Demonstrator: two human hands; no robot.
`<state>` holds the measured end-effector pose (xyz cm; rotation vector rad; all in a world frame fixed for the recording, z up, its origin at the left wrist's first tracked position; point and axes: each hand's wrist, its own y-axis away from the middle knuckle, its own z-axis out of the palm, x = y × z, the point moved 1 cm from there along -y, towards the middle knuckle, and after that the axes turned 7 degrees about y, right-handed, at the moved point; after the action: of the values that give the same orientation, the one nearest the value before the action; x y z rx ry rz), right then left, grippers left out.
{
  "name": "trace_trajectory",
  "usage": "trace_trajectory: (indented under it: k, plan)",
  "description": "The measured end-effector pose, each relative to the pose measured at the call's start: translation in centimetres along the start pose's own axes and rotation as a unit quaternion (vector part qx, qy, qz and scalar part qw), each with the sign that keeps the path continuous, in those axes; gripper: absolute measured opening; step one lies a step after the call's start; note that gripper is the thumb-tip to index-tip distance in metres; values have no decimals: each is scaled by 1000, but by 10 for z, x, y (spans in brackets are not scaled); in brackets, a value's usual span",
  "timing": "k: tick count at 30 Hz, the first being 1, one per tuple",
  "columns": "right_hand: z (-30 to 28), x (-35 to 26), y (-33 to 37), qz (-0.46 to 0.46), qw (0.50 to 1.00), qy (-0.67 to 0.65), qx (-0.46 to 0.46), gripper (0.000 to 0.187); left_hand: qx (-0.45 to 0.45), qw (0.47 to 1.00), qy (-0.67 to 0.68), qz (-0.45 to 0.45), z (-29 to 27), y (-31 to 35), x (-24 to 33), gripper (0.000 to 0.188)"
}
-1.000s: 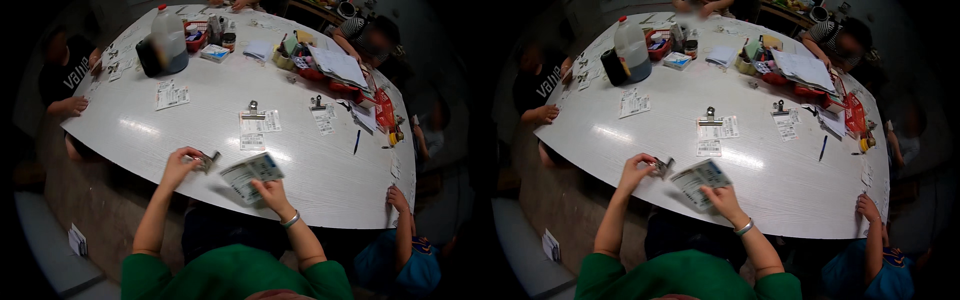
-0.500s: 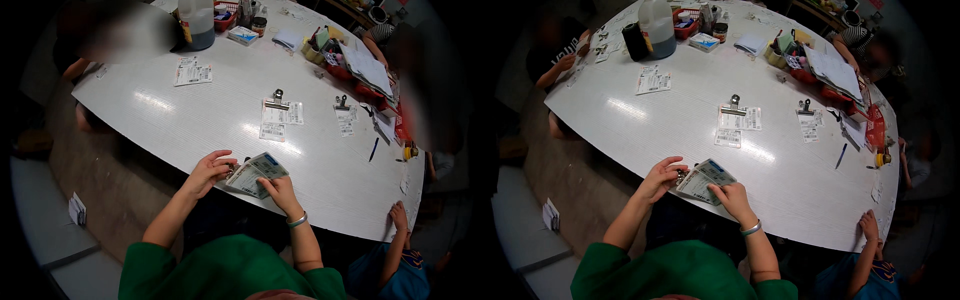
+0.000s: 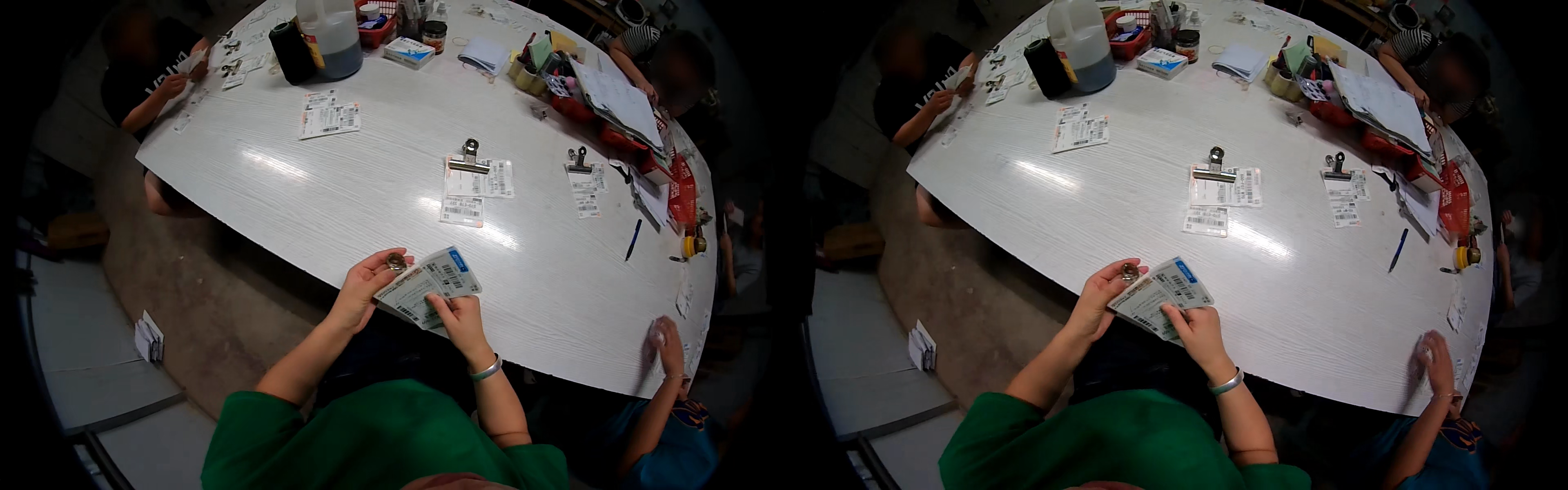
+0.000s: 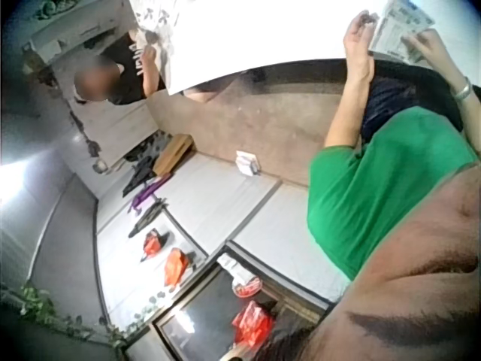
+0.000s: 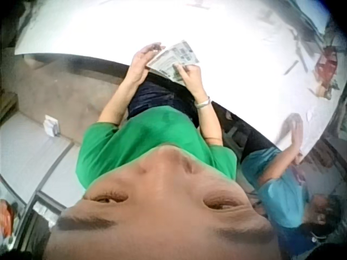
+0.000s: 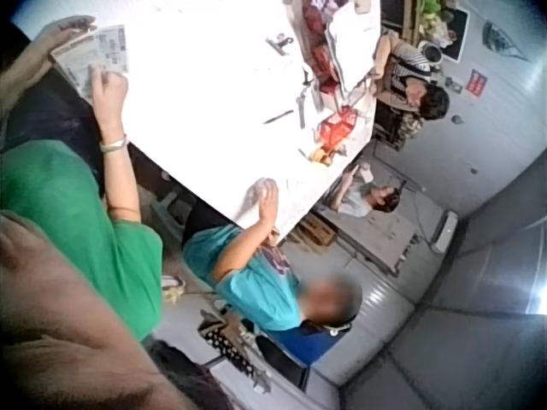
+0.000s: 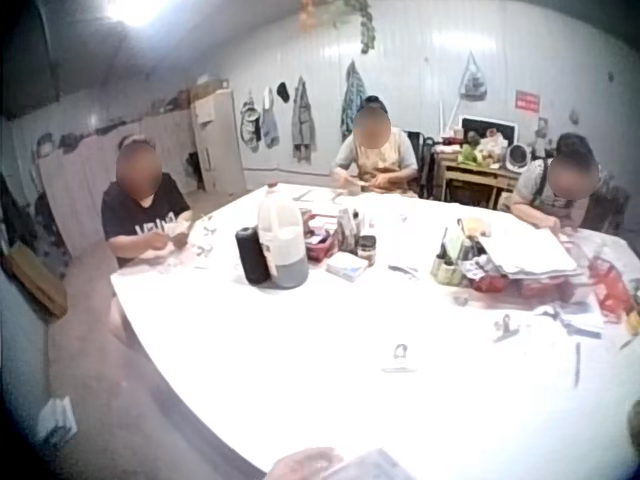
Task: The person sorts through a stack of papers, placing them into different piles on a table and occasionally using a clip to secure a group of papers.
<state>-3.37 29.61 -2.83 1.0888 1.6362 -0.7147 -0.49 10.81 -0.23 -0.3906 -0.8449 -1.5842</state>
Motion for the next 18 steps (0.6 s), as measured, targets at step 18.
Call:
trace_trajectory:
  k: [18]
  plan:
    - [-38, -15, 9, 103, 994, -38, -28, 29, 31, 984, -157, 82, 6, -16, 25, 23]
